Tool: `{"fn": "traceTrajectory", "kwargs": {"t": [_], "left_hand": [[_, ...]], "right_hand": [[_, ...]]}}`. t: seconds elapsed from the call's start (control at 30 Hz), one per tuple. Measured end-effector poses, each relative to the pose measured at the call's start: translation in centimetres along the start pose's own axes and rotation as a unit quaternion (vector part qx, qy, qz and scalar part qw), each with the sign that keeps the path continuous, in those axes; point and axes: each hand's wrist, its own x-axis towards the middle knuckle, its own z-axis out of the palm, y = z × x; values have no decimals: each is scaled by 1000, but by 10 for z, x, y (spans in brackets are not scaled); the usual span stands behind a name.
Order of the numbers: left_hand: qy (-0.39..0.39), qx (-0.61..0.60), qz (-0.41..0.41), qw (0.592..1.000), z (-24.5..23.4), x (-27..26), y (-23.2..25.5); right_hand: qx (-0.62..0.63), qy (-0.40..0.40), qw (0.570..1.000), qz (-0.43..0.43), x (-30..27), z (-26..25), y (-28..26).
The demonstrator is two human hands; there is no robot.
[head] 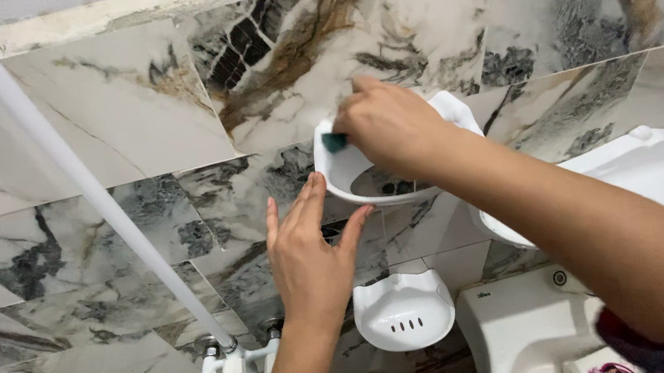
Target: The person scrubs a long white wall-mounted soap dish, a circular wall-mounted holder, and a small wall-mounted soap dish with a green sponge. The person then fills a mug with water from a tap and pours water into the circular holder and the small soap dish.
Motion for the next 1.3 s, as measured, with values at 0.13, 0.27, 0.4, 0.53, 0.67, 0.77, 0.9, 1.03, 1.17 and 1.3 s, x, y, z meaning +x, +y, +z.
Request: {"fn": "traceTrajectory", "kwargs": {"t": [0.13, 0.27, 0.4, 0.53, 0.67, 0.77, 0.9, 1.03, 1.17, 1.3], "left_hand": [[-27, 37, 5, 999, 0, 0, -3], [-58, 88, 67, 992, -3, 15, -8], [-105, 141, 103, 979, -7, 36, -10], [-122, 167, 117, 971, -8, 46, -6], [-138, 176, 118, 968, -10, 53, -2], [-145, 172, 111, 968, -10, 52, -2], [-150, 161, 106, 970, -10, 54, -2], [-139, 165, 108, 970, -9, 53, 2], [-142, 186, 105, 967, -8, 51, 7], [-154, 193, 101, 964, -6, 51, 7]], "right_hand": [[-11, -1, 1000, -12, -4, 2, 3], [-59, 9, 998, -25, -2, -2, 3], [-77, -19, 997, 0, 5, -10, -1], [-98, -28, 995, 9, -1, -17, 8], [7, -9, 996, 86, -12, -25, 26], [35, 0, 994, 102, -24, -25, 28], [7, 20, 994, 106, -29, -26, 26], [-36, 51, 995, 83, -30, -22, 28], [-46, 76, 995, 54, -46, -20, 32], [-78, 95, 992, 20, -48, -14, 30]]}}
